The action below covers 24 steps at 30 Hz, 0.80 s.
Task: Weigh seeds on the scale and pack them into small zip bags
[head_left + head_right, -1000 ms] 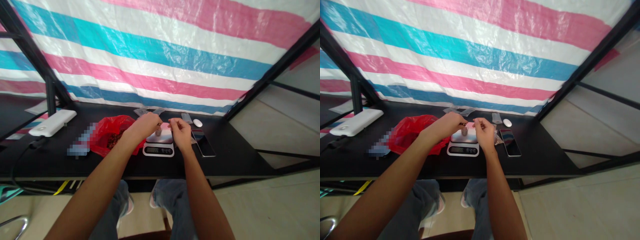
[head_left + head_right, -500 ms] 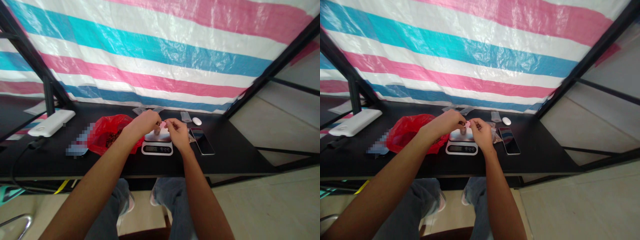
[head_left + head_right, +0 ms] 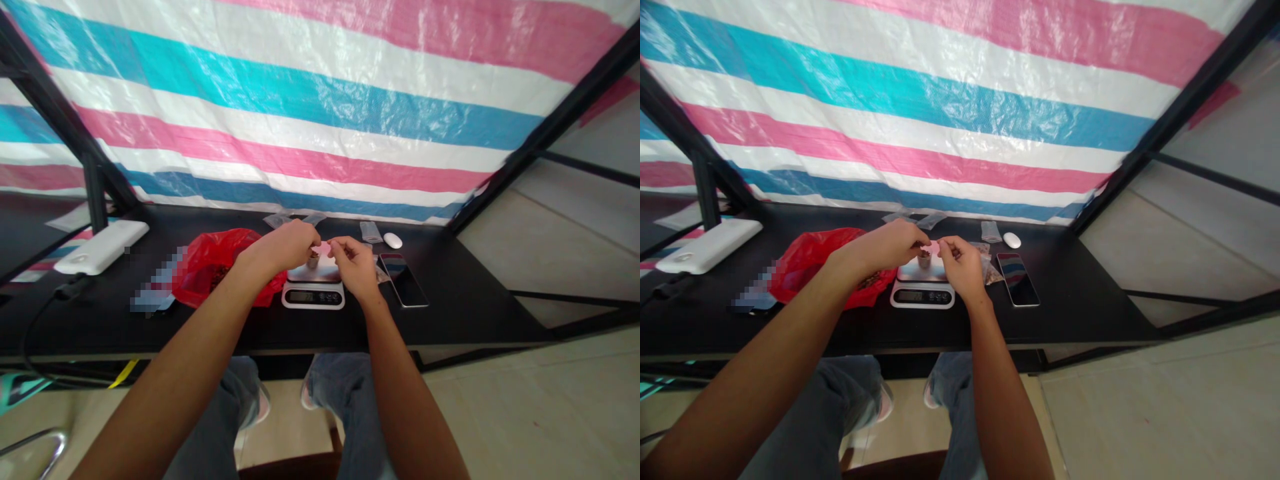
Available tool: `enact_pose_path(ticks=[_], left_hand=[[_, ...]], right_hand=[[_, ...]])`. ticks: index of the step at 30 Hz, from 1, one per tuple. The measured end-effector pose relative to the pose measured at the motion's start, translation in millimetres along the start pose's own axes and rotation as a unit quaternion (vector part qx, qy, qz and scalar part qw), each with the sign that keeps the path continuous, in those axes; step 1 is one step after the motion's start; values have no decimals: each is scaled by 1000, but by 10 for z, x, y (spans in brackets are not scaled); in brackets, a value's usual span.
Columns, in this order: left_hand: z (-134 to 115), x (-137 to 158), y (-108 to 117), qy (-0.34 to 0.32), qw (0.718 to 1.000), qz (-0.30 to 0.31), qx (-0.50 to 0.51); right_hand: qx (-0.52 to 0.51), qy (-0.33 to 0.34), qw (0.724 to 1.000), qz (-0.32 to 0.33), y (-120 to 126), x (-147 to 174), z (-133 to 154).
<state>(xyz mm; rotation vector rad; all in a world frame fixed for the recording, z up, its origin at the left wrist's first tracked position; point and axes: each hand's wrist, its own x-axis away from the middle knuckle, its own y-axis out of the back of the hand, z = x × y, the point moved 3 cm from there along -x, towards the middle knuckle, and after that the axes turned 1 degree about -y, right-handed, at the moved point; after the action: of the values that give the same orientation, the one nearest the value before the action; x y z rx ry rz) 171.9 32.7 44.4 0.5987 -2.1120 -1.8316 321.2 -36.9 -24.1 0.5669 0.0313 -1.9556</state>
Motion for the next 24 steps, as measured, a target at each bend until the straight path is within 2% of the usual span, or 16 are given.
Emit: enact_pose_path(ticks=[4,9,24], left_hand=[[-20,-10,10,-3,1000,9,-6],[-16,-23,39,-14,1000,-17,20],[0,-34,20,10,997,-31,66]], right_hand=[[5,-5,1000,5,-1,3,5],[1,-1,1000,7,4,13,18],[-2,-3,1000,11,-5,25,4]])
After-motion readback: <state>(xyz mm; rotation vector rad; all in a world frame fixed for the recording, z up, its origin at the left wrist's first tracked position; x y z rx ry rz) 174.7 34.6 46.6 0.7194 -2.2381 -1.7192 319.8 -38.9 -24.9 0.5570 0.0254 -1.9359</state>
